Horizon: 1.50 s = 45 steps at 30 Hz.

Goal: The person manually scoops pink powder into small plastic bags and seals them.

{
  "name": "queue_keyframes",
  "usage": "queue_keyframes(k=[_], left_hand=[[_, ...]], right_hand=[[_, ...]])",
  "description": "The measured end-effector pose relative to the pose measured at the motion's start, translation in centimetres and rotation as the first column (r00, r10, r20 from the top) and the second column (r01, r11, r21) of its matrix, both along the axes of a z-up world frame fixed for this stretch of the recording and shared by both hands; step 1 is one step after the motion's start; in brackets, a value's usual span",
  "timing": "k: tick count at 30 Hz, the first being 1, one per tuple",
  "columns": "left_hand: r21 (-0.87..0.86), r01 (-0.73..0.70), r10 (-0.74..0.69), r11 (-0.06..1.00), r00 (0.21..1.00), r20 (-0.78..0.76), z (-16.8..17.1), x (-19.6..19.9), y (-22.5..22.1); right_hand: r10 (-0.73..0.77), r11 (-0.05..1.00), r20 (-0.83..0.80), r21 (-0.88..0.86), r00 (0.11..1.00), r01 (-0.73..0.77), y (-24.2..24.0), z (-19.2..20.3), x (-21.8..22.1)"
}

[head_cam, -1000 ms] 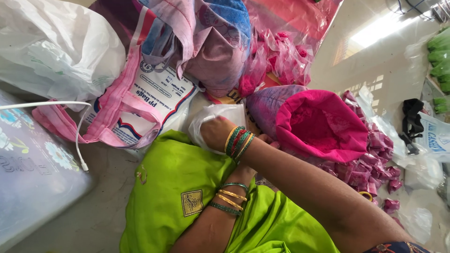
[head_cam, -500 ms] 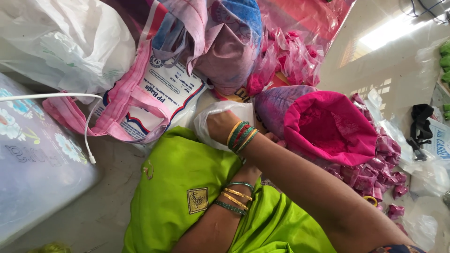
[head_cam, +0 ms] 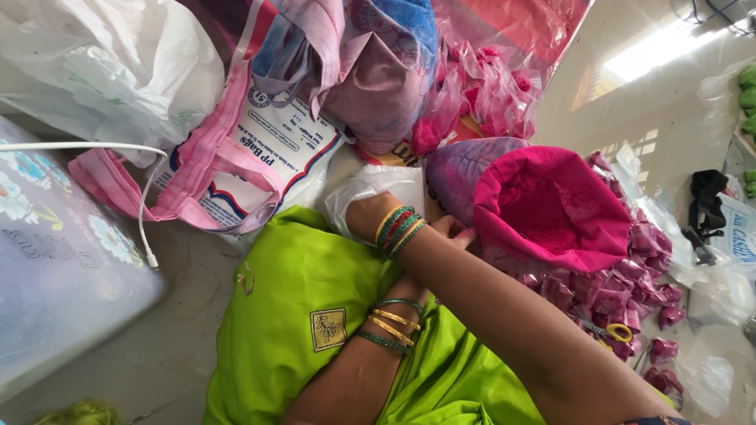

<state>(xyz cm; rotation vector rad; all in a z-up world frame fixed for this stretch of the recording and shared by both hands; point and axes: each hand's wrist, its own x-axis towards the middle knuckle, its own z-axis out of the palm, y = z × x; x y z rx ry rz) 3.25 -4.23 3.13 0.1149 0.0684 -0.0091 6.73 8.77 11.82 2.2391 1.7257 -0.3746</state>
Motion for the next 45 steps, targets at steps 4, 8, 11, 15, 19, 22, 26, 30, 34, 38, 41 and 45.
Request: queue_keyframes(k=[4, 8, 11, 15, 19, 22, 26, 30, 34, 38, 41, 45], left_hand=[[-0.101, -0.008, 0.012, 0.995, 0.999, 0.032, -2.0, 1.3, -1.0], [-0.204, -0.027, 0.038, 0.979, 0.998, 0.049, -7.3, 1.8, -2.7], [0.486, -0.169, 0.160, 0.857, 0.985, 0.061, -8.2, 2.0, -3.0], [0.962, -0.192, 0.227, 0.195, 0.963, 0.146, -5.0, 1.5, -1.2], [0.917, -0.331, 0.305, 0.222, 0.917, 0.257, -2.5, 1.9, 0.3], [0.829, -0.325, 0.197, 0.456, 0.945, 0.262, -1.8, 1.6, 0.6], [0.426, 0.100, -0.086, 0.899, 0.995, -0.051, 7.7, -0.5, 5.6], [0.257, 0.232, -0.203, 0.938, 0.970, -0.136, 16.7, -2.7, 9.3], [0.464, 0.212, -0.226, 0.860, 0.974, -0.026, 15.0, -2.7, 7.5], [0.744, 0.180, -0.157, 0.644, 0.982, -0.102, 11.1, -2.6, 5.9], [0.775, 0.176, -0.109, 0.607, 0.984, -0.138, 11.4, -2.8, 5.9], [0.786, 0.094, -0.037, 0.611, 0.995, -0.090, 13.2, -3.1, 6.0]], right_hand=[[0.051, 0.995, 0.028, 0.083, 0.998, -0.054, 0.3, -0.3, 0.7], [0.220, 0.894, 0.109, 0.375, 0.969, -0.246, -1.3, -0.2, 2.3], [0.292, 0.837, 0.087, 0.459, 0.953, -0.298, -2.3, 1.9, 3.3], [0.274, 0.899, -0.086, 0.378, 0.958, -0.223, -2.2, 7.1, 3.1], [0.139, 0.878, -0.140, 0.476, 0.980, -0.056, -3.9, 13.9, 0.6], [-0.125, 0.491, -0.569, 0.676, 0.813, 0.549, -8.6, 15.8, -0.9], [-0.074, 0.072, -0.896, 0.433, 0.438, 0.898, -15.6, 17.5, -1.2], [-0.034, -0.184, -0.977, 0.213, 0.211, 0.960, -20.4, 17.8, -2.1], [-0.087, -0.140, -0.992, 0.108, 0.096, 0.984, -25.5, 13.8, -2.0], [-0.205, 0.052, -0.978, -0.062, -0.050, 0.997, -25.5, 12.7, -1.6], [-0.160, 0.136, -0.986, 0.026, 0.048, 0.990, -24.2, 13.3, -1.4], [-0.070, 0.090, -0.989, 0.121, 0.128, 0.988, -24.9, 12.7, -0.6]])
